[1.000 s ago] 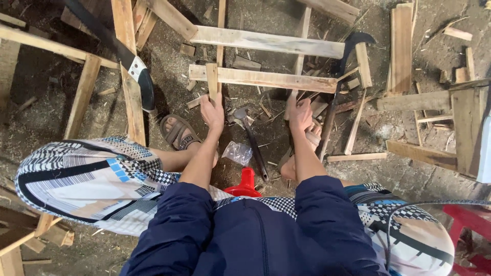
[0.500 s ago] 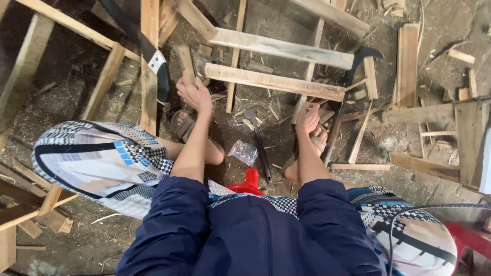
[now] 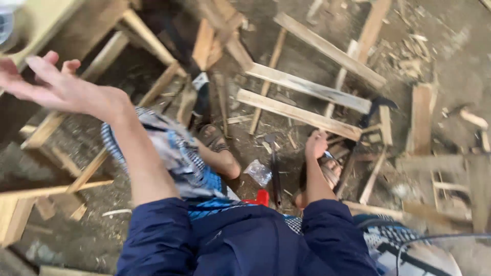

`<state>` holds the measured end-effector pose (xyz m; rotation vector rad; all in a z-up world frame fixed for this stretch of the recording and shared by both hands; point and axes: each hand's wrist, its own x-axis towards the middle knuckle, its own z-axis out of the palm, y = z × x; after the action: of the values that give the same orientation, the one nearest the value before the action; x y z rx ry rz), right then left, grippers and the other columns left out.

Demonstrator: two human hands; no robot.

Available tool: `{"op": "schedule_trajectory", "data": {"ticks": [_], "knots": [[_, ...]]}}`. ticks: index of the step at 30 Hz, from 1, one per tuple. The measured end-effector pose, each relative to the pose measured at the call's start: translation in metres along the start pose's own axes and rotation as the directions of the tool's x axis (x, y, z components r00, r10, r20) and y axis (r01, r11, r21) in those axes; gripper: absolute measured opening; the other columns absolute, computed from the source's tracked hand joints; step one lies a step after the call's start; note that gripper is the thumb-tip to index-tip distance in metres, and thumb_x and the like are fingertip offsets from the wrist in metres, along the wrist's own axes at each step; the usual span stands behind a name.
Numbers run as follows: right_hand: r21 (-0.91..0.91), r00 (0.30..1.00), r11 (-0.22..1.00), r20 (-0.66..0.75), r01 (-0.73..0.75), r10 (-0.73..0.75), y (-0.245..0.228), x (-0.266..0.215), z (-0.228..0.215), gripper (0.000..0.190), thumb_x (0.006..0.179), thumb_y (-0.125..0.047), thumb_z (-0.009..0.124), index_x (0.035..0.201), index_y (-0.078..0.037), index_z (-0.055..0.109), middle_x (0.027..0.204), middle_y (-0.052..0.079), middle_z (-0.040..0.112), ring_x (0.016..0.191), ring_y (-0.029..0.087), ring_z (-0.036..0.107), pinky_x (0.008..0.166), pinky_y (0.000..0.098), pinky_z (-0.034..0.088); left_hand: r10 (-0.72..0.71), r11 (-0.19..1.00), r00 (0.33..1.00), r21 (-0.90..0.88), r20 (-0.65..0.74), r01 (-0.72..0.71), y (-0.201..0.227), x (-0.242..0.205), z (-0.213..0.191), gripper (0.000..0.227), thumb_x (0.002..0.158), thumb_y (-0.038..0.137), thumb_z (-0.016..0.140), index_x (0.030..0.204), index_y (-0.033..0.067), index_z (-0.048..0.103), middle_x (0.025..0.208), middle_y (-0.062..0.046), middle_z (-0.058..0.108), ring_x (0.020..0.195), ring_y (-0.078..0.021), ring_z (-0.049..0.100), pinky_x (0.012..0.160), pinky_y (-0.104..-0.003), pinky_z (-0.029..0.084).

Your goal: The person assembles a wooden frame by placing planks and hammering nails into the joints. They use a hammer to secure the pieces together and occasionally adjust the wood alignment.

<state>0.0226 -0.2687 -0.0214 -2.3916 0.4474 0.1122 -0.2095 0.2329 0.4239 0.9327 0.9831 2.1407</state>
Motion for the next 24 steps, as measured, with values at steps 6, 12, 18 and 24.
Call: {"op": "schedule_trajectory", "data": {"ticks": [6,12,18,24], "knots": [[0.003,0.988,0.992,-0.081,0.129,-0.128,0.009,0.003,0.014,0.036,0.101,-0.035,0.046,0.104,-0.006,0.065,0.092,0.029,0.070,0.086,0.054,0.061,0.072,0.0643,0.046,-0.069,0.993,0.964,0.115,0.256,0.041,-0.015,0.122,-0.028,0.059,0.107,0.039,0.069,0.156,0.0235,0.039,0.158,-0.021,0.051,0.065,-0.0159,0.078,0.039,-0.022,0.055],[-0.033,0.999,0.999,0.036,0.008,-0.007,-0.011,-0.002,0.005,0.023,0.100,-0.034,0.045,0.095,-0.024,0.065,0.097,0.014,0.073,0.093,0.046,0.065,0.083,0.0571,0.049,-0.573,0.805,0.661,0.484,0.484,0.343,0.038,0.144,0.000,0.066,0.104,0.039,0.053,0.160,0.0171,0.025,0.144,-0.008,0.075,0.057,0.0025,0.083,0.046,-0.006,0.074],[0.081,0.997,0.996,0.074,-0.022,0.016,-0.039,-0.024,-0.022,0.023,0.105,-0.027,0.041,0.090,-0.022,0.058,0.083,0.008,0.066,0.080,0.037,0.058,0.068,0.0551,0.045,-0.681,0.721,0.617,0.512,0.396,0.467,-0.007,0.173,0.005,0.046,0.098,0.010,0.059,0.141,0.0277,0.056,0.144,-0.007,0.067,0.103,-0.0136,0.092,0.068,-0.011,0.092],[0.161,0.979,0.986,-0.188,-0.050,0.080,-0.055,-0.013,-0.042,0.024,0.101,-0.029,0.048,0.107,-0.017,0.067,0.090,0.024,0.072,0.080,0.051,0.064,0.070,0.0643,0.047,-0.661,0.749,0.543,0.505,0.518,0.429,0.025,0.144,0.003,0.048,0.088,0.004,0.053,0.124,0.0344,0.063,0.143,0.000,0.070,0.101,-0.0152,0.090,0.062,-0.010,0.078]]}}
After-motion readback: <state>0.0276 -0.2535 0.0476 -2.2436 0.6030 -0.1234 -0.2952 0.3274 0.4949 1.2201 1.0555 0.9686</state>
